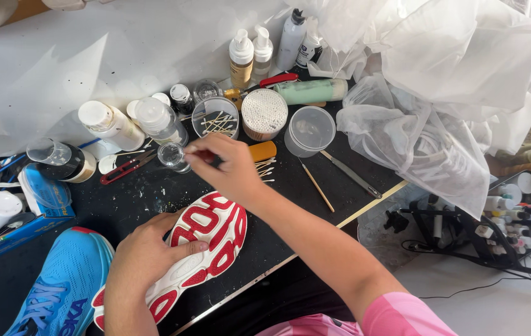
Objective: The person paints the white midsole of a blue HOKA sneaker with red paint using a small brush. They carefully fill in the recessed areas of the sole pattern, occasionally rotating the shoe to access different sections. The person also uses a cotton swab to clean up excess paint from the edges.
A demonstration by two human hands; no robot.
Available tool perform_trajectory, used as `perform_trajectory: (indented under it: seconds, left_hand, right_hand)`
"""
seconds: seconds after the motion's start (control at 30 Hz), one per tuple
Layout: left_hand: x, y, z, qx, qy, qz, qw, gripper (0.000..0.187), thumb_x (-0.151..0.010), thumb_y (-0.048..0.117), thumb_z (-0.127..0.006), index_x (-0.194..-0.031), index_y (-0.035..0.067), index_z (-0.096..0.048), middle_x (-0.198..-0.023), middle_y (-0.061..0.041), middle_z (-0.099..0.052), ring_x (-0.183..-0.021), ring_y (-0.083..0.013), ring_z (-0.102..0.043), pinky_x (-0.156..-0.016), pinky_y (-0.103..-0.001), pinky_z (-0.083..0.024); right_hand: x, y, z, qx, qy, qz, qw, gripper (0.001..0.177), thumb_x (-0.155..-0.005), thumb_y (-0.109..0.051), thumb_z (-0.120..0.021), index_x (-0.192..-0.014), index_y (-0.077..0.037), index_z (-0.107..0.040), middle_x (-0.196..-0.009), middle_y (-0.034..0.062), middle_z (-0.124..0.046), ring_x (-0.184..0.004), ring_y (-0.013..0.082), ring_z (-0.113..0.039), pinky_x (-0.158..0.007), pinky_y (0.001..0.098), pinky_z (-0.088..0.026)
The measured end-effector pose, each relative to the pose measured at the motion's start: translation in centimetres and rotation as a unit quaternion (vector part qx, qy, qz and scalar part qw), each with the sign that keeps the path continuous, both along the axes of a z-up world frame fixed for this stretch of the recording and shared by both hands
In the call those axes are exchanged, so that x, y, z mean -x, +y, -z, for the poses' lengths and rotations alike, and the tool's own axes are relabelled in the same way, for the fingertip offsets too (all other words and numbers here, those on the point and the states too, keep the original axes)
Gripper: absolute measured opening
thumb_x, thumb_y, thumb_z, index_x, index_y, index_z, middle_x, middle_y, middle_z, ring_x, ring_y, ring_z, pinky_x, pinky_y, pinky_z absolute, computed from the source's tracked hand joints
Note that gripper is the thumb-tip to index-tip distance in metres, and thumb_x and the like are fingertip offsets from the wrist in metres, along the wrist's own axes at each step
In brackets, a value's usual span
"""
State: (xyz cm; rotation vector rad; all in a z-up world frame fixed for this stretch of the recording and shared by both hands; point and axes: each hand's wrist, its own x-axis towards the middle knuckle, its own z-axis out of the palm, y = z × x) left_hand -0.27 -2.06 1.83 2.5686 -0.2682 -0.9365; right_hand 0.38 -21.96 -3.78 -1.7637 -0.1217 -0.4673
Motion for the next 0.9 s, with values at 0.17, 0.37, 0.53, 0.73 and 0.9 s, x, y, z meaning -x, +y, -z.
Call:
perform_trajectory:
  seconds: [0.17,0.37,0.53,0.73,0.9]
  left_hand:
    - [1.2,0.3,0.8,0.095,-0.07,0.021,0.993,0.074,-0.056,0.052,-0.088,-0.123,0.023,-0.074,-0.116,-0.006,-0.076,-0.104,-0.028,-0.073,-0.088,-0.04,-0.055]
    - [2.1,0.1,1.5,0.112,-0.149,0.049,0.981,0.08,-0.064,0.051,-0.085,-0.135,0.022,-0.064,-0.123,-0.012,-0.07,-0.111,-0.0333,-0.066,-0.094,-0.042,-0.051]
    - [2.9,-0.3,1.4,0.112,-0.182,0.021,0.977,0.074,-0.067,0.055,-0.084,-0.133,0.025,-0.068,-0.123,-0.009,-0.07,-0.107,-0.0313,-0.067,-0.093,-0.044,-0.05]
    - [2.6,-0.3,1.1,0.095,-0.138,0.015,0.986,0.074,-0.066,0.057,-0.082,-0.134,0.03,-0.066,-0.119,-0.003,-0.072,-0.105,-0.0259,-0.068,-0.094,-0.042,-0.049]
    - [2.1,-0.3,1.5,0.103,-0.148,0.018,0.984,0.075,-0.065,0.057,-0.084,-0.132,0.032,-0.067,-0.122,-0.004,-0.071,-0.107,-0.0273,-0.068,-0.094,-0.044,-0.048]
  right_hand:
    - [5.9,-3.6,3.5,-0.106,0.109,-0.032,0.988,0.01,-0.094,-0.004,-0.075,-0.1,-0.001,-0.067,-0.096,0.0058,-0.075,-0.09,0.0089,-0.073,-0.081,0.0248,-0.061]
    - [10.5,-6.0,7.1,-0.193,0.181,-0.071,0.962,0.007,-0.095,0.002,-0.069,-0.1,0.0,-0.065,-0.1,0.0089,-0.075,-0.097,0.0143,-0.075,-0.084,0.0283,-0.06]
    - [10.4,-5.7,8.4,-0.172,0.18,-0.071,0.966,0.008,-0.098,0.002,-0.068,-0.106,0.0,-0.067,-0.101,0.0067,-0.072,-0.094,0.0106,-0.07,-0.082,0.0248,-0.056]
    - [8.9,-5.9,5.9,0.084,0.165,-0.034,0.982,0.009,-0.093,-0.002,-0.074,-0.101,-0.004,-0.073,-0.09,0.0037,-0.074,-0.07,0.0071,-0.06,-0.061,0.0222,-0.047]
    - [8.5,-4.7,5.3,0.081,0.155,-0.063,0.983,0.01,-0.094,-0.004,-0.073,-0.104,-0.005,-0.074,-0.088,0.0018,-0.075,-0.068,0.0052,-0.061,-0.059,0.0217,-0.047]
